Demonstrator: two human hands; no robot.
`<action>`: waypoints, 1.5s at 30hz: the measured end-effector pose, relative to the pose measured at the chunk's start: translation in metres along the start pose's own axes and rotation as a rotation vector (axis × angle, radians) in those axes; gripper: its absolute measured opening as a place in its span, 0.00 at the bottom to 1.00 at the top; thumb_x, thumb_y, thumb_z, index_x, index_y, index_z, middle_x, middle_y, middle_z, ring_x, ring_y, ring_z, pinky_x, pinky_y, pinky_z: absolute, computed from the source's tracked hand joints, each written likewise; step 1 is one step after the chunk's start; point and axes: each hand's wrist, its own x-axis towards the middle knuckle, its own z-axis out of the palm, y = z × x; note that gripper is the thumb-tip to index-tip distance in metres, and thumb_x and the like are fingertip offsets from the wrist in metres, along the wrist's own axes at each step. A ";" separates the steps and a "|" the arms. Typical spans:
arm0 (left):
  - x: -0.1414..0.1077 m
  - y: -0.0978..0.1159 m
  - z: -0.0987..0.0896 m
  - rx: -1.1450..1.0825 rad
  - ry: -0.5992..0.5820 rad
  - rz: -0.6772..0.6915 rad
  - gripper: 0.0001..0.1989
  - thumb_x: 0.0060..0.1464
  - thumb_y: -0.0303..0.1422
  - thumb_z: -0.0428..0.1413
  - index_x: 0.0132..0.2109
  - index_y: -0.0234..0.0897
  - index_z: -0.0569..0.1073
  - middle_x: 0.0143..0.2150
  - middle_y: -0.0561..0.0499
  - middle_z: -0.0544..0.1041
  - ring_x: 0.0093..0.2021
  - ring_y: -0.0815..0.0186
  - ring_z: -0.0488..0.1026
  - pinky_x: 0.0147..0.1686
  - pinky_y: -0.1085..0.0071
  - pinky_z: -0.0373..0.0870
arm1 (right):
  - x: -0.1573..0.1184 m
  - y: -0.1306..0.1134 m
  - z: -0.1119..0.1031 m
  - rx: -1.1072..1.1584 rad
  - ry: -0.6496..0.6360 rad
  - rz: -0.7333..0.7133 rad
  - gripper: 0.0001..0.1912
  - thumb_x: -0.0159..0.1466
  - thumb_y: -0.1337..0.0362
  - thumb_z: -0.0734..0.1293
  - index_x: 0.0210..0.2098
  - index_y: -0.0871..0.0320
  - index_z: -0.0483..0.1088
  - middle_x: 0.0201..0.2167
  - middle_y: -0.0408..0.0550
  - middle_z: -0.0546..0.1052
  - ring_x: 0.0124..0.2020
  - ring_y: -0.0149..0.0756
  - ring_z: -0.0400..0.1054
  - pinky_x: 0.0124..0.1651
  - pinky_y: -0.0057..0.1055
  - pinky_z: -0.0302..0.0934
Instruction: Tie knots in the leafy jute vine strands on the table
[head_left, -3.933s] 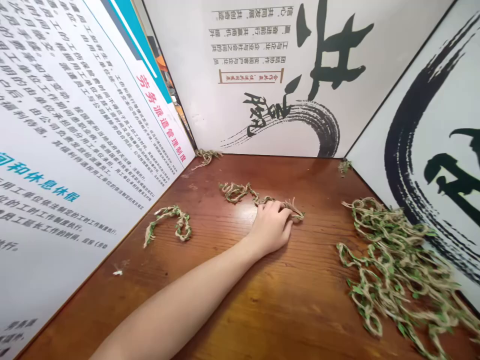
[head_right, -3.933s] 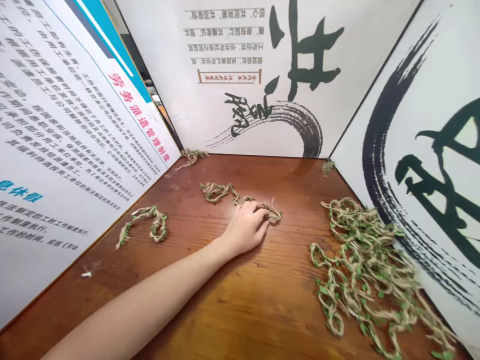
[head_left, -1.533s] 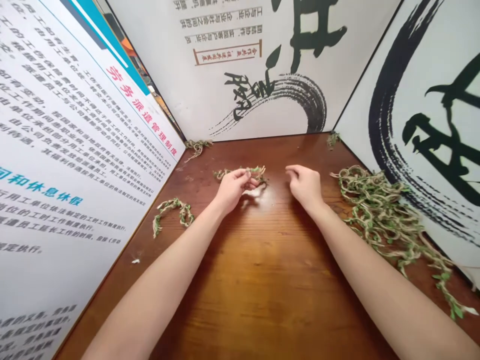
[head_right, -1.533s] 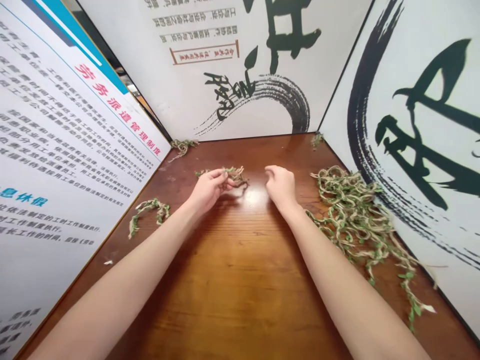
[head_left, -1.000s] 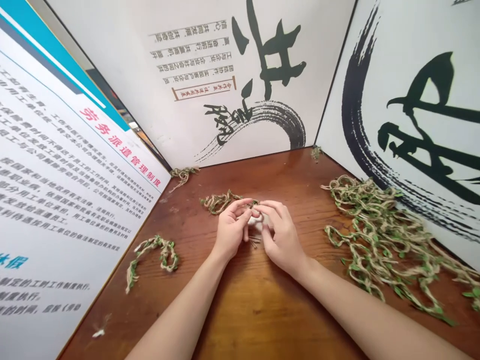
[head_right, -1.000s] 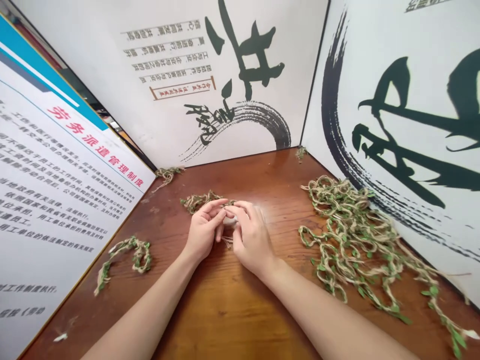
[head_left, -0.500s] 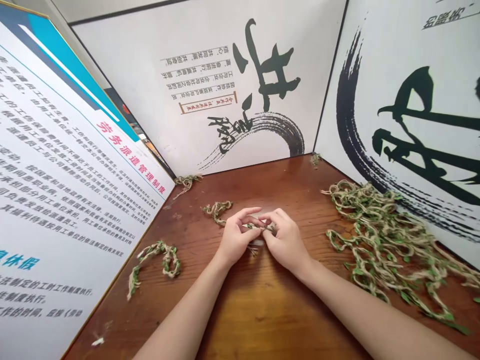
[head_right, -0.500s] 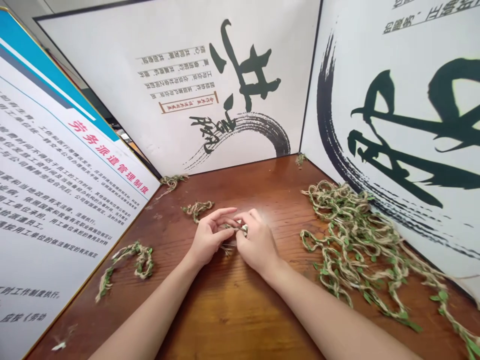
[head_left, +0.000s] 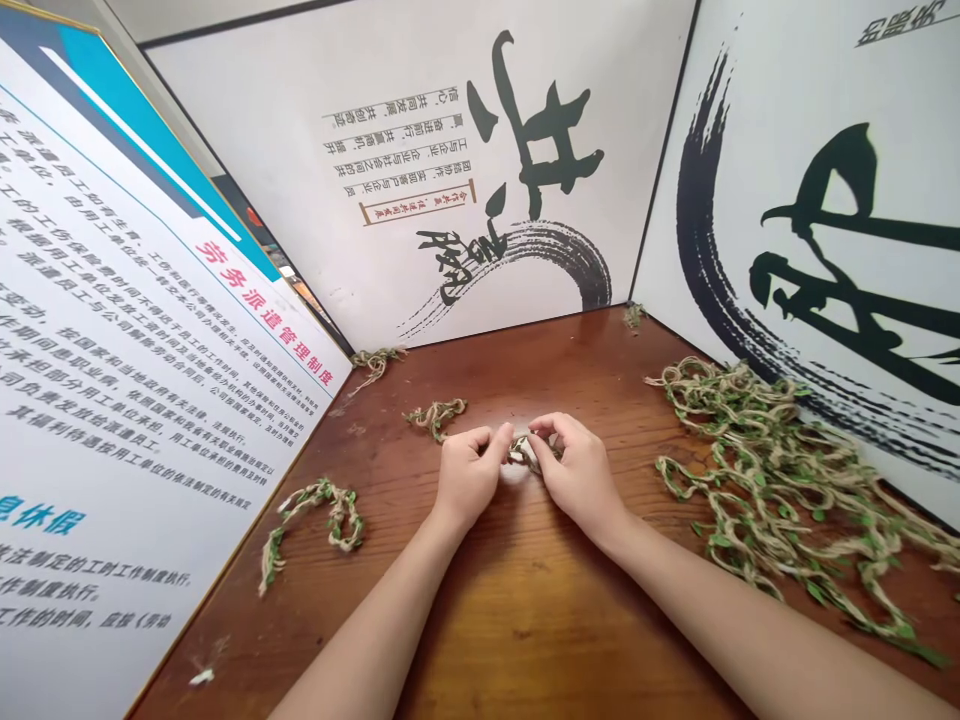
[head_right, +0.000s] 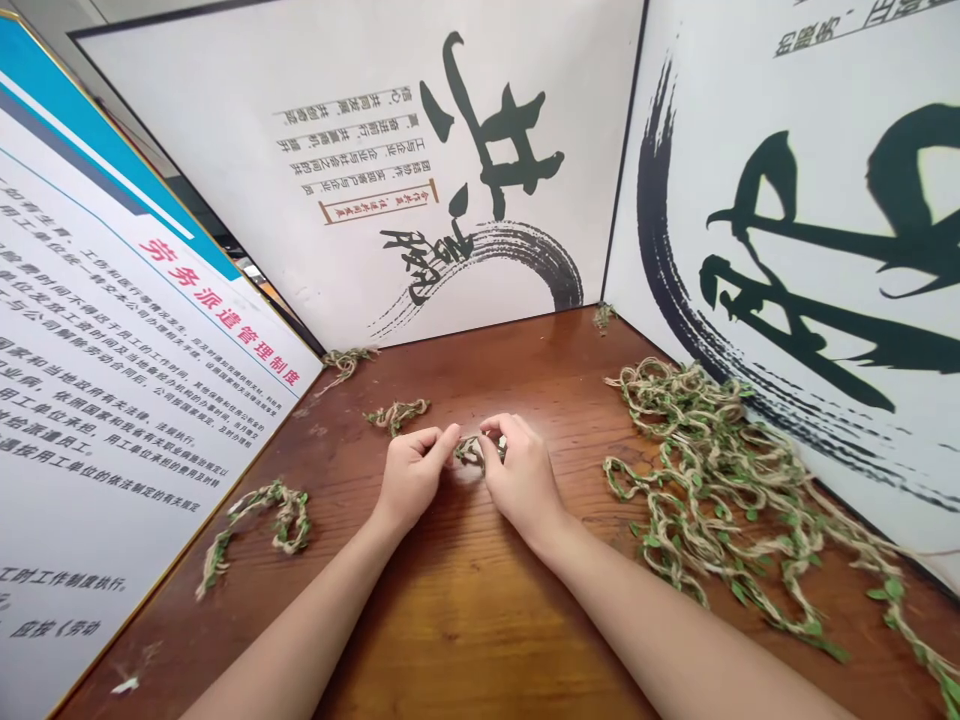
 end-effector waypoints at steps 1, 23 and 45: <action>0.000 0.002 0.000 -0.217 -0.054 -0.076 0.21 0.55 0.45 0.56 0.21 0.36 0.70 0.15 0.55 0.60 0.18 0.73 0.52 0.23 0.71 0.47 | 0.000 -0.001 0.000 0.020 -0.010 0.017 0.05 0.66 0.64 0.65 0.37 0.56 0.74 0.35 0.49 0.80 0.35 0.38 0.73 0.40 0.34 0.64; -0.004 -0.001 0.016 -0.552 -0.134 -0.204 0.22 0.43 0.38 0.73 0.40 0.35 0.71 0.20 0.56 0.72 0.20 0.74 0.66 0.18 0.81 0.52 | 0.004 -0.006 -0.006 0.376 -0.212 0.136 0.09 0.59 0.63 0.63 0.30 0.57 0.75 0.29 0.46 0.74 0.31 0.35 0.67 0.36 0.31 0.60; -0.007 -0.002 0.015 -0.172 0.222 0.083 0.21 0.49 0.33 0.66 0.51 0.36 0.78 0.50 0.41 0.77 0.50 0.56 0.75 0.51 0.57 0.73 | 0.005 0.005 0.001 0.289 -0.102 0.235 0.13 0.63 0.53 0.67 0.35 0.57 0.74 0.29 0.47 0.79 0.29 0.35 0.70 0.35 0.32 0.64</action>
